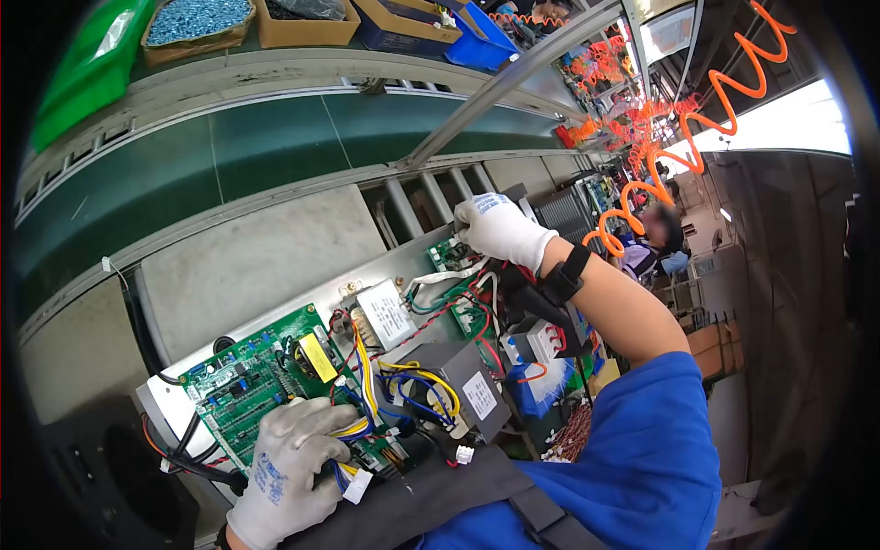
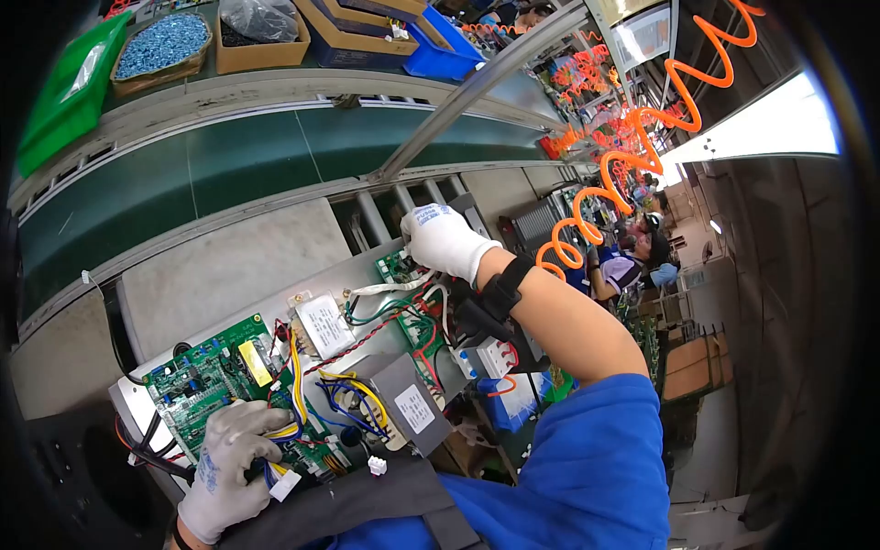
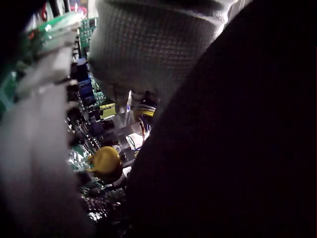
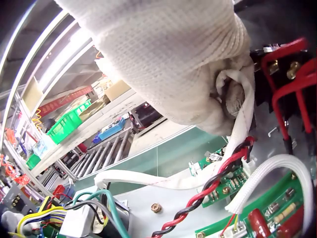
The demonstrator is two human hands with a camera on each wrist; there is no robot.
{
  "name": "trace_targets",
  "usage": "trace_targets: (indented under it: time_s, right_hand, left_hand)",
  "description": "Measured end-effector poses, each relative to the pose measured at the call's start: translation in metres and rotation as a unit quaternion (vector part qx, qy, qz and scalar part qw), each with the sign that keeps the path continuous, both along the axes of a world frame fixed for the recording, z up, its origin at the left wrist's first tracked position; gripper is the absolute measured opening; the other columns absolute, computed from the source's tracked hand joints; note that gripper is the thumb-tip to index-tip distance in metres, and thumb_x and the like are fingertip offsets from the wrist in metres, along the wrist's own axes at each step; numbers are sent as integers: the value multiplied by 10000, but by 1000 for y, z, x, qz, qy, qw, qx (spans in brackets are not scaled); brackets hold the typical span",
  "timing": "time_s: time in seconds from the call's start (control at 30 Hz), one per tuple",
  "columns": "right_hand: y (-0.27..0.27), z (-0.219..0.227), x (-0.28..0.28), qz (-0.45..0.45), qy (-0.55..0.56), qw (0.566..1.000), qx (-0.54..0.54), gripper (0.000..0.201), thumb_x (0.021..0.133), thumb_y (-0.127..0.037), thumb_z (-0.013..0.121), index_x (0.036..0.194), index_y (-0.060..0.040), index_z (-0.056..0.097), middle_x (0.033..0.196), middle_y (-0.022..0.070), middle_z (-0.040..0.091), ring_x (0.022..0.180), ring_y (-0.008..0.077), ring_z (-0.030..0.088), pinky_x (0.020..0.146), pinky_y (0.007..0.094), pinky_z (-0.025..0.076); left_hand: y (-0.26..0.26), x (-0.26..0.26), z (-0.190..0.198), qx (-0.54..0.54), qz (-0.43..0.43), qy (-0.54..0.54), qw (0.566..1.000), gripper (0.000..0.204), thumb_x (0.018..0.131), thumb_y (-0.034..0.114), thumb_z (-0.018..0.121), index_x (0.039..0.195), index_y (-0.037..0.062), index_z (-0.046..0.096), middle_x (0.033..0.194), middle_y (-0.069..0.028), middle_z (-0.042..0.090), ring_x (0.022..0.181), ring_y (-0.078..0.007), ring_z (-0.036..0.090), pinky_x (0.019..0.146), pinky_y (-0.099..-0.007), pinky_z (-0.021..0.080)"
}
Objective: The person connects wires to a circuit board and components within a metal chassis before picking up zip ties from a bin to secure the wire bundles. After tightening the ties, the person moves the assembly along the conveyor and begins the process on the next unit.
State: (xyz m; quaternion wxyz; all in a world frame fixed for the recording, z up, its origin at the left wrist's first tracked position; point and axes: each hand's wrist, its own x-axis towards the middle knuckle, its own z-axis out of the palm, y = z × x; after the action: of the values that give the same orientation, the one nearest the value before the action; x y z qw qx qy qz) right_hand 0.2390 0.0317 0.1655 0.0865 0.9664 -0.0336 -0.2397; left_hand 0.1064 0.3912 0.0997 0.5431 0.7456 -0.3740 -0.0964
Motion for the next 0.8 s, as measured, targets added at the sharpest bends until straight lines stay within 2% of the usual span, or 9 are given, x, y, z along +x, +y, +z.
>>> trace_targets:
  time_s: [0.03, 0.07, 0.3, 0.37, 0.43, 0.5, 0.53, 0.63, 0.8]
  right_hand:
    - [-1, 0, 0, -3, 1, 1000, 1, 162, 783, -119, 638, 917, -61, 709, 907, 175, 687, 897, 343, 663, 795, 425, 513]
    - [-2, -1, 1, 9, -1, 1000, 8, 158, 780, -127, 646, 909, -61, 711, 902, 174, 688, 897, 344, 663, 795, 425, 513]
    - [1, 3, 13, 14, 39, 999, -15, 163, 758, -159, 685, 873, -50, 721, 859, 174, 697, 860, 345, 677, 782, 416, 529]
    - [-3, 2, 13, 15, 30, 999, -4, 170, 777, -199, 702, 860, -51, 712, 805, 146, 687, 794, 305, 680, 739, 381, 522]
    - [-4, 0, 10, 33, 36, 999, -3, 185, 776, -212, 720, 859, -47, 712, 811, 152, 685, 801, 307, 677, 736, 382, 520]
    - [-4, 0, 10, 38, 35, 999, -1, 150, 763, -169, 698, 854, -53, 721, 842, 171, 692, 859, 342, 675, 778, 416, 526]
    - [-9, -4, 10, 52, 26, 998, -11, 219, 788, -251, 734, 866, -48, 713, 812, 149, 685, 800, 306, 676, 732, 385, 518]
    - [-5, -1, 8, 8, 29, 1000, 9, 207, 786, -241, 730, 866, -50, 715, 810, 147, 687, 790, 304, 678, 731, 381, 519]
    - [-8, -8, 7, 21, 13, 999, 24, 177, 783, -198, 711, 869, -44, 715, 784, 147, 684, 775, 294, 682, 720, 377, 521]
  left_hand:
    - [-1, 0, 0, -10, 17, -6, 1000, 209, 555, 8, 636, 731, 90, 559, 1106, -83, 665, 1072, -335, 581, 893, -455, 421]
    - [-2, -1, -1, -8, 14, -5, 1000, 209, 555, 8, 636, 731, 90, 559, 1106, -83, 665, 1072, -335, 581, 893, -455, 421]
    - [1, -4, -6, 9, 12, 9, 1000, 224, 577, 6, 650, 752, 115, 564, 1159, -63, 646, 1141, -315, 545, 961, -451, 395]
    - [2, -4, -8, 12, 11, 11, 1000, 227, 579, 8, 652, 756, 118, 564, 1170, -58, 641, 1151, -310, 539, 962, -449, 392]
    - [2, -3, -11, 5, 1, -1, 1000, 261, 649, 100, 769, 781, 125, 545, 1146, -94, 639, 1122, -319, 545, 975, -450, 366]
    - [3, -1, -11, 7, -10, 8, 1000, 260, 651, 109, 771, 779, 123, 544, 1147, -94, 639, 1122, -323, 543, 974, -455, 366]
    - [3, -1, -10, 11, -16, 12, 1000, 260, 654, 119, 773, 777, 121, 544, 1148, -95, 639, 1122, -328, 541, 974, -459, 366]
    - [3, -2, -10, 11, -7, 9, 1000, 263, 657, 131, 776, 781, 117, 544, 1152, -97, 637, 1123, -338, 539, 971, -468, 366]
    - [4, -2, -9, 26, -14, 12, 999, 276, 658, 143, 784, 787, 118, 542, 1154, -102, 636, 1127, -345, 538, 1000, -481, 360]
